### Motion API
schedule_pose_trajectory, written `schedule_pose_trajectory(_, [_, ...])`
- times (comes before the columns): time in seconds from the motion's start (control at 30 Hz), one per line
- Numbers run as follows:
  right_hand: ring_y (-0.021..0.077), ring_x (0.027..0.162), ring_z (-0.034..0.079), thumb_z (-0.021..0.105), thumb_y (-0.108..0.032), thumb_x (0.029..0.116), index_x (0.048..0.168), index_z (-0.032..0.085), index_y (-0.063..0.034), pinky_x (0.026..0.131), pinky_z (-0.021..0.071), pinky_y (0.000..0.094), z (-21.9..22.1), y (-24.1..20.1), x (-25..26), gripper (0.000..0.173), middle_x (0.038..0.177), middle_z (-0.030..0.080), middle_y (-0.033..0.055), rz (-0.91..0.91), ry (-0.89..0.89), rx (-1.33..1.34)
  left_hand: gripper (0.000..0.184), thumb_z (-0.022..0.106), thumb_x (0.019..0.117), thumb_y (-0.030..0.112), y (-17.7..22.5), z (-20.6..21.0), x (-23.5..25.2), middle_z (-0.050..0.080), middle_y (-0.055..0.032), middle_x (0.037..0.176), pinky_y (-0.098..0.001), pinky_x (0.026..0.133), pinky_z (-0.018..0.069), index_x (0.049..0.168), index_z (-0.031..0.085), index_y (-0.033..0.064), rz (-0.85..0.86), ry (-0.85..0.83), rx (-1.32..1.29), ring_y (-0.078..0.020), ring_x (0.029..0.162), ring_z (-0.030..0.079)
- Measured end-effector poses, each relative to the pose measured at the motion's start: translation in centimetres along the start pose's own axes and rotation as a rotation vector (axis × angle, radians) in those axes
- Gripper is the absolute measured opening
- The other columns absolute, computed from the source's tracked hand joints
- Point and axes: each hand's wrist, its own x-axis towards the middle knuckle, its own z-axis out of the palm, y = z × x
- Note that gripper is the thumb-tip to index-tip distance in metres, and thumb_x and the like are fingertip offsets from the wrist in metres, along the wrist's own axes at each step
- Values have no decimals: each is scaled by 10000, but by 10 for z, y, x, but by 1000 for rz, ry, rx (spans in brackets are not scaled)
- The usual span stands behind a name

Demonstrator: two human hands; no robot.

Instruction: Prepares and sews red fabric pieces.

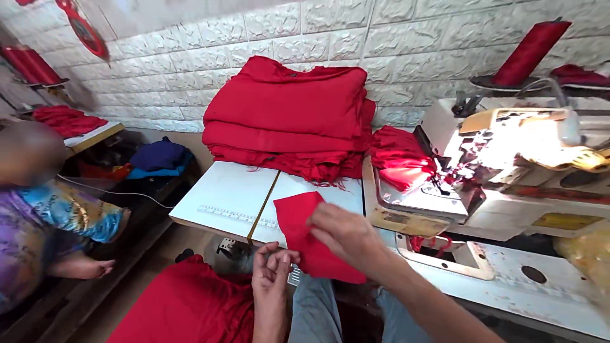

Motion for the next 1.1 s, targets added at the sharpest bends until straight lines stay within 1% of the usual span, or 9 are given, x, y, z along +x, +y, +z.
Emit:
schedule_pose_trajectory(0.1, [288,887,705,615,-130,992,1009,743,-27,739,588,495,-19,24,51,166,984,697,134,99,16,-56,314,520,1005,7,15,-4,18,726,-58,1010,-263,805,585,1303,435,-47,126,-14,170,-117,910,714])
schedule_pose_trajectory(0.33, [316,900,680,622,-102,961,1039,720,5,751,575,499,-61,28,130,164,987,667,165,39,296,-123,416,638,936,27,70,16,57,646,-77,1225,-226,596,587,1319,490,-37,384,-55,376,-60,672,655])
schedule_pose_trajectory(0.43, [328,881,702,655,-94,897,997,732,-8,712,583,485,-72,5,133,152,955,700,162,-81,391,-180,636,711,875,11,99,36,81,545,-106,1422,-215,567,567,1437,416,-29,509,-159,402,-32,633,629])
schedule_pose_trajectory(0.53, [308,849,706,639,-87,872,938,731,-21,678,583,454,-75,-17,128,132,896,700,133,-216,462,-211,782,718,849,1,122,55,107,476,-153,1497,-218,600,559,1519,317,-31,644,-298,461,-39,734,653])
schedule_pose_trajectory(0.6, [267,815,700,614,-139,871,899,727,-50,657,569,421,-75,-25,124,146,857,696,94,-288,506,-228,640,696,881,16,136,64,115,610,-155,1326,-266,701,602,1451,416,-62,725,-356,515,-89,842,701])
schedule_pose_trajectory(0.67, [252,806,702,606,-166,870,883,724,-59,659,572,411,-80,-30,119,159,849,697,84,-331,521,-234,362,661,909,10,151,69,113,728,-99,1086,-282,796,614,1263,616,-51,779,-345,575,-97,886,722])
schedule_pose_trajectory(0.73, [226,790,686,592,-185,867,870,715,-84,640,559,379,-86,-31,116,160,833,679,61,-349,537,-236,189,634,936,10,163,70,109,739,-60,961,-253,778,610,1108,703,-25,836,-317,618,-72,828,714])
schedule_pose_trajectory(1.0, [234,676,681,672,-107,808,902,739,-67,523,553,416,-105,-50,100,121,827,668,78,-171,533,-200,119,616,966,45,191,70,93,701,-13,831,-188,642,573,1013,714,-3,876,-301,649,-22,680,657])
schedule_pose_trajectory(1.1, [249,694,679,653,-79,861,962,744,-40,586,565,455,-111,-57,96,142,879,689,99,-65,423,-19,142,593,988,79,198,72,90,678,14,761,-185,562,550,1020,708,2,804,-287,609,-14,603,628])
